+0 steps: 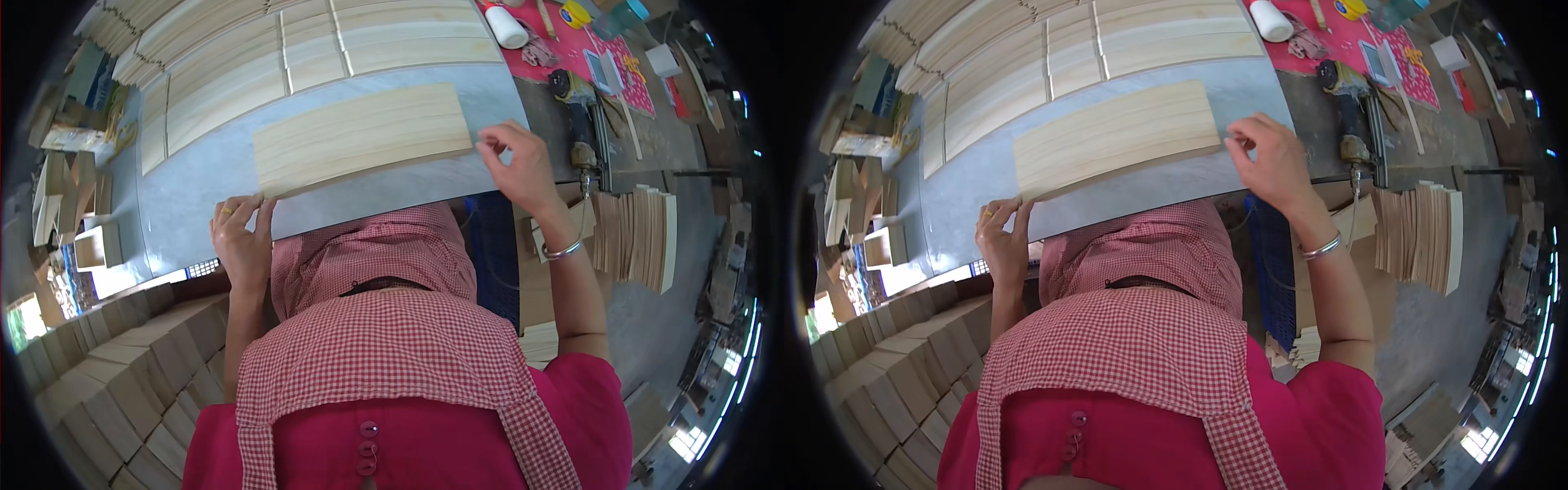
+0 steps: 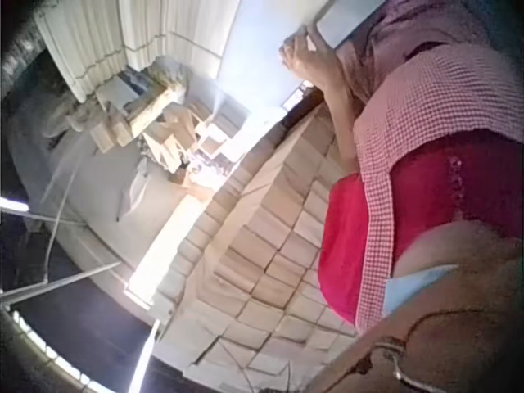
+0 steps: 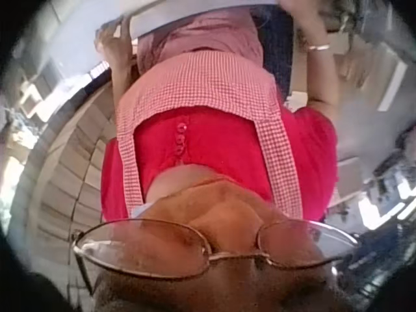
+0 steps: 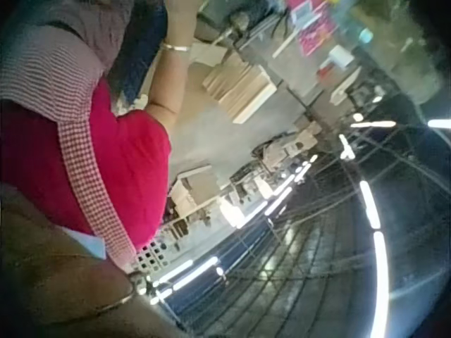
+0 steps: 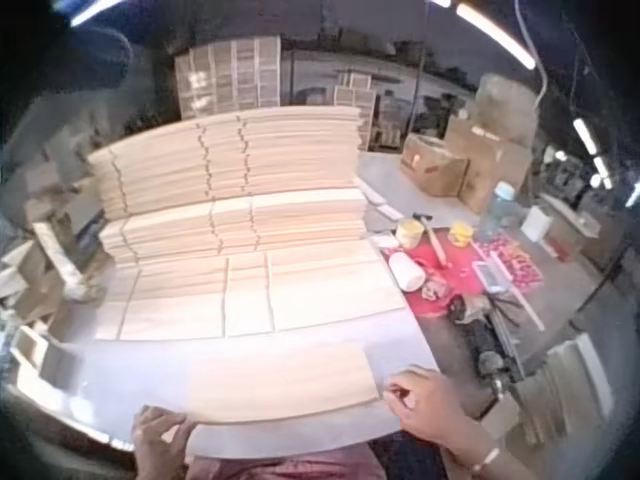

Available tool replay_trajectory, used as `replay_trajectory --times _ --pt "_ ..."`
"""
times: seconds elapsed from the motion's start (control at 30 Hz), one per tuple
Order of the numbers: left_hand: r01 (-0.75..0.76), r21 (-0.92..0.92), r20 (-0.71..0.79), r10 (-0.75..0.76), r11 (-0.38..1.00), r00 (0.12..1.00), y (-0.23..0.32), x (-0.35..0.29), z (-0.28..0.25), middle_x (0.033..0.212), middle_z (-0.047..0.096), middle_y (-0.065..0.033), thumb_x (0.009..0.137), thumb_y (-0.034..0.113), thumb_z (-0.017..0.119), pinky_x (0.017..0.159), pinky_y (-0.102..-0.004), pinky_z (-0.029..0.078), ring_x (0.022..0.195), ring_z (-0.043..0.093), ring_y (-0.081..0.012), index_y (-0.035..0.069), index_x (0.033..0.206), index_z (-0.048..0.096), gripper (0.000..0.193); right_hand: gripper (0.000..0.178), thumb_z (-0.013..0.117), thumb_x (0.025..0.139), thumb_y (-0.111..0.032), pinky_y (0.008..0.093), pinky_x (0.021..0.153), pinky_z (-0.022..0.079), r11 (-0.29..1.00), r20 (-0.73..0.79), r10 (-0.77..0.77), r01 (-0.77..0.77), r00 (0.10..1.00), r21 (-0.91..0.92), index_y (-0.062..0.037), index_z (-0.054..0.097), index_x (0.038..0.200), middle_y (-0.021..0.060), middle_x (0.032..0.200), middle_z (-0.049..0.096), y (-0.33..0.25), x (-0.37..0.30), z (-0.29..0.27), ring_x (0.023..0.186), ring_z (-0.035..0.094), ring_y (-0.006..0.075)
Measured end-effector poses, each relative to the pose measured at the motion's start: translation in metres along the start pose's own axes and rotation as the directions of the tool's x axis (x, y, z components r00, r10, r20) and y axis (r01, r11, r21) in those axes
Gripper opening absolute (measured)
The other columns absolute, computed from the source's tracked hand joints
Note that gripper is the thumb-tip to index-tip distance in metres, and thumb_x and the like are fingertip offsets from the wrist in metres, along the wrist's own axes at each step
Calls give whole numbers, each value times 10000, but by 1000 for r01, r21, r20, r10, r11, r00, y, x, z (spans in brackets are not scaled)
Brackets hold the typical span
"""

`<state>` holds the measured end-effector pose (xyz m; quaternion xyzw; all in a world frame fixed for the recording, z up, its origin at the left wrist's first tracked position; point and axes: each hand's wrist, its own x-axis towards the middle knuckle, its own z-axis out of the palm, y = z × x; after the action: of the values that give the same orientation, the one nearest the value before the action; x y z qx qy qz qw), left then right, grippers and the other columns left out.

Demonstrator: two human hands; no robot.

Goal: The person assembles small wooden boxes by applying glue to pre-cut wooden slats and joining them with a nail gun. They wipe the work surface, arrange slats, apply glue to edges, and fasten pieces together to form box frames and add bases.

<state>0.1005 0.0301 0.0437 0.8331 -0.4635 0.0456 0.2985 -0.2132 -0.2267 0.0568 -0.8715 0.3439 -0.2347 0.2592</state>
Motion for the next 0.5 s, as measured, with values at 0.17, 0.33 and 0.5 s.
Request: replay_trajectory --times 0.17,0.33,0.5 --pt "9 3 37 -9 1000 999 0 2 -1 896 713 -61 850 158 804 860 -377 446 902 639 -232 35 940 781 154 103 727 857 -115 405 659 520 999 1 30 -30 1000 -28 -34 688 908 107 826 672 -12 -10 12 745 674 295" --pt "-10 48 53 8 999 999 4 4 -4 890 709 -71 857 153 796 866 -385 447 892 634 -244 29 927 775 144 110 717 862 -93 371 636 506 994 29 -73 75 997 -74 8 674 858 115 801 665 -6 -2 9 676 647 277" --pt "-68 93 67 62 993 996 7 7 -6 866 702 -82 847 125 795 832 -394 455 871 631 -261 18 873 751 119 154 669 856 -108 438 694 484 986 97 -150 156 984 -64 -26 604 743 116 718 590 -2 7 2 718 611 337"
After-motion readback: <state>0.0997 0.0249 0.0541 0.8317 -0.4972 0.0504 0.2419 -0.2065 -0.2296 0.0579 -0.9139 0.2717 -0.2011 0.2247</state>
